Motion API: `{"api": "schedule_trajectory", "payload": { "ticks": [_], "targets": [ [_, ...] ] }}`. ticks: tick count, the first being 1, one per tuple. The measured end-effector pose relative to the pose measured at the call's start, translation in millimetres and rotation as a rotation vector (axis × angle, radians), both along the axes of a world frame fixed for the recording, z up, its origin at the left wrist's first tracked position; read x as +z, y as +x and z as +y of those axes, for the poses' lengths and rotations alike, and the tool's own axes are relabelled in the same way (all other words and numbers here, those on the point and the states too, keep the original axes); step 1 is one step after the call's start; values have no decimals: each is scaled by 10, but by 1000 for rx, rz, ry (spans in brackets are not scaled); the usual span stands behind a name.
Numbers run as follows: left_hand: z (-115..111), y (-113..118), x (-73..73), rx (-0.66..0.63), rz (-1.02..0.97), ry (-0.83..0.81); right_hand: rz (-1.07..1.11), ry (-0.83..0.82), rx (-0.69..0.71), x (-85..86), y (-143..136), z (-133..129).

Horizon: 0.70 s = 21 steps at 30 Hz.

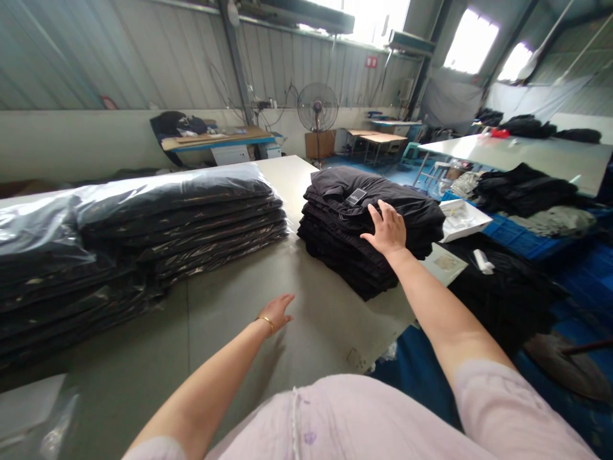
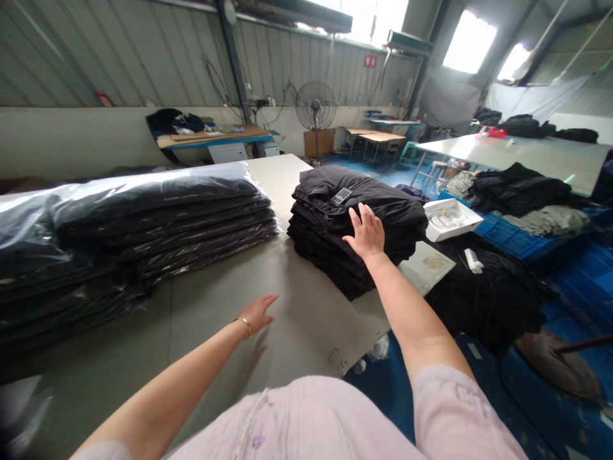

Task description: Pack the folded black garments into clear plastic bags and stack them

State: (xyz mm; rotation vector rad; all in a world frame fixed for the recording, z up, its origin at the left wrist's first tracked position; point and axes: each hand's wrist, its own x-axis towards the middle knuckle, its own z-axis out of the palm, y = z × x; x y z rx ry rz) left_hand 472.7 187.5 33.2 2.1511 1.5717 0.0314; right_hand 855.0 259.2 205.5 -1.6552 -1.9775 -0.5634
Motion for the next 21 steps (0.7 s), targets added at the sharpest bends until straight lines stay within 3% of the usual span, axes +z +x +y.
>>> {"api": "schedule_trajectory", "payload": {
  "ticks": [5, 9, 13, 21],
  "targets": [
    [131, 93, 205, -36, 22, 46, -71, -154, -127, 208, 145, 312],
    [314, 179, 424, -42, 0, 98, 27, -362, -213, 313, 251, 506],
    [471, 291, 585, -48, 1, 131, 104, -338, -319, 381, 300, 574],
    [497, 514, 573, -44, -149, 73, -113, -362, -124, 202, 284, 459]
  ]
}}
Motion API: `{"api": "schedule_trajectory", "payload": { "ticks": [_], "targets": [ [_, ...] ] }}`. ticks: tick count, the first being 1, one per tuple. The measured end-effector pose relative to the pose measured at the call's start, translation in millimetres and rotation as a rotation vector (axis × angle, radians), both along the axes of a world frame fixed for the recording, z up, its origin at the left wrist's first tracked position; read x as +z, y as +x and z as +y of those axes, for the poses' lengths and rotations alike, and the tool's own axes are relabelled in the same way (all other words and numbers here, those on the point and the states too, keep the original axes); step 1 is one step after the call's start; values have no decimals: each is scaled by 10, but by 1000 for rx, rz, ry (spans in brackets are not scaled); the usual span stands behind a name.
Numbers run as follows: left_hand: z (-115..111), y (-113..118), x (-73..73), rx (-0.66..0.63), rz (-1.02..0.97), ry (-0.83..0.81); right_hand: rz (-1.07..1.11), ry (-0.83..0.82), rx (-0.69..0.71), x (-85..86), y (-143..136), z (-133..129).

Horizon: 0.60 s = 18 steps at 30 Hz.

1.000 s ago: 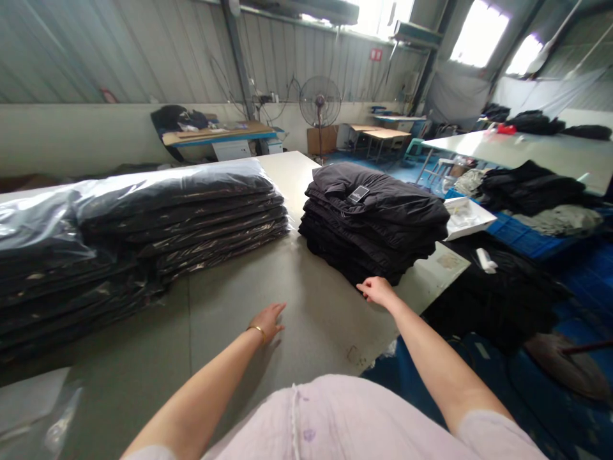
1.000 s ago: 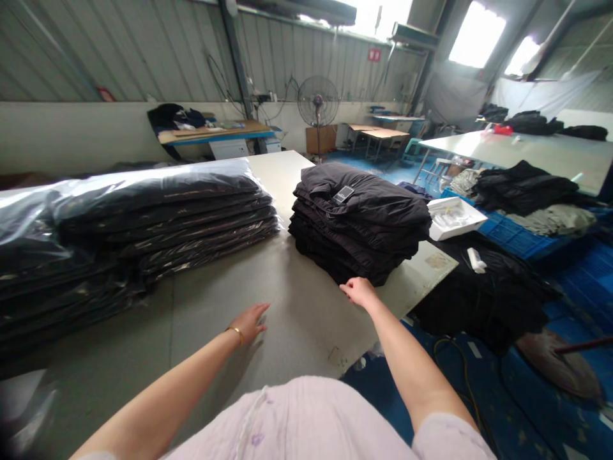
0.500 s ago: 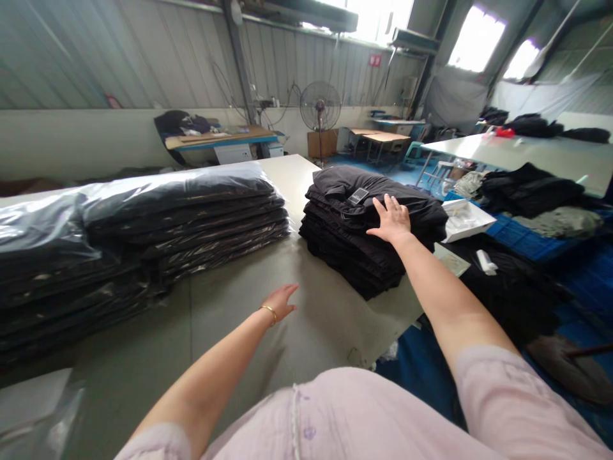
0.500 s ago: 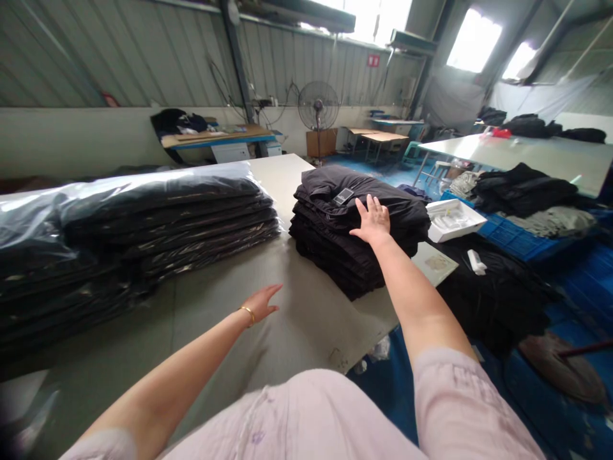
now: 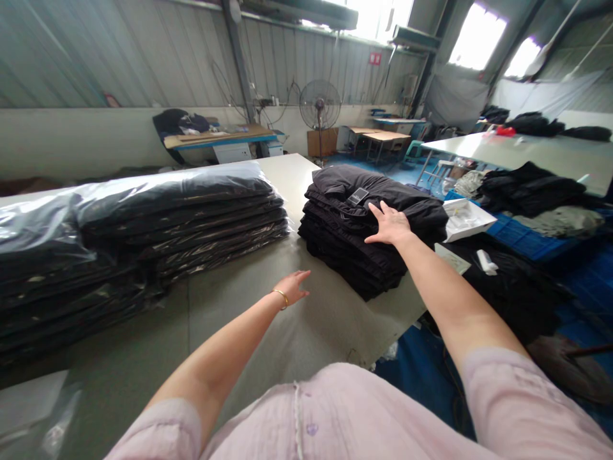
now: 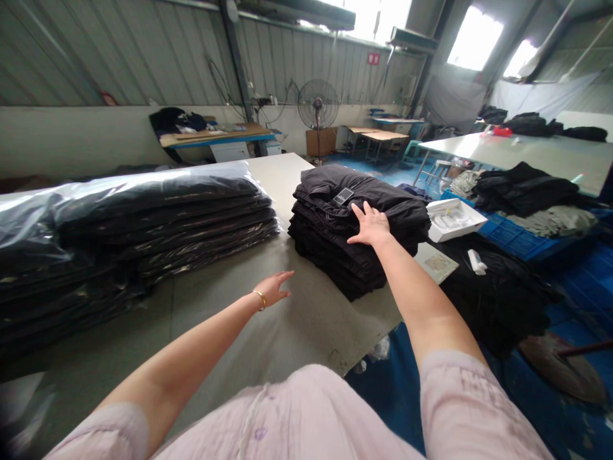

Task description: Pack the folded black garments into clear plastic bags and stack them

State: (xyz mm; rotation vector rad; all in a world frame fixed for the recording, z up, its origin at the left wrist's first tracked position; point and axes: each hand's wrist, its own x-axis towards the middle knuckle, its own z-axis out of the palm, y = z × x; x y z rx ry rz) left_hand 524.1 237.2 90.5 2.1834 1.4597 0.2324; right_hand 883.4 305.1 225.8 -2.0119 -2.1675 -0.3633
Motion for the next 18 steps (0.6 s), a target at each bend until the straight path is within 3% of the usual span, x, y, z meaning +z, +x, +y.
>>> {"api": "schedule_trajectory", "payload": {
  "ticks": [3, 10, 13, 18],
  "targets": [
    [18, 58, 26, 28, -124, -44, 21, -44, -7, 5, 44, 46],
    [81, 107, 85, 56, -229, -53, 94, -16, -94, 208, 30, 76],
    [71, 148, 8, 117, -367, -118, 78, 50, -24, 221, -112, -84],
    [21, 253, -89, 409, -819, -489, 151, 98, 111, 97, -434, -582]
  ]
}}
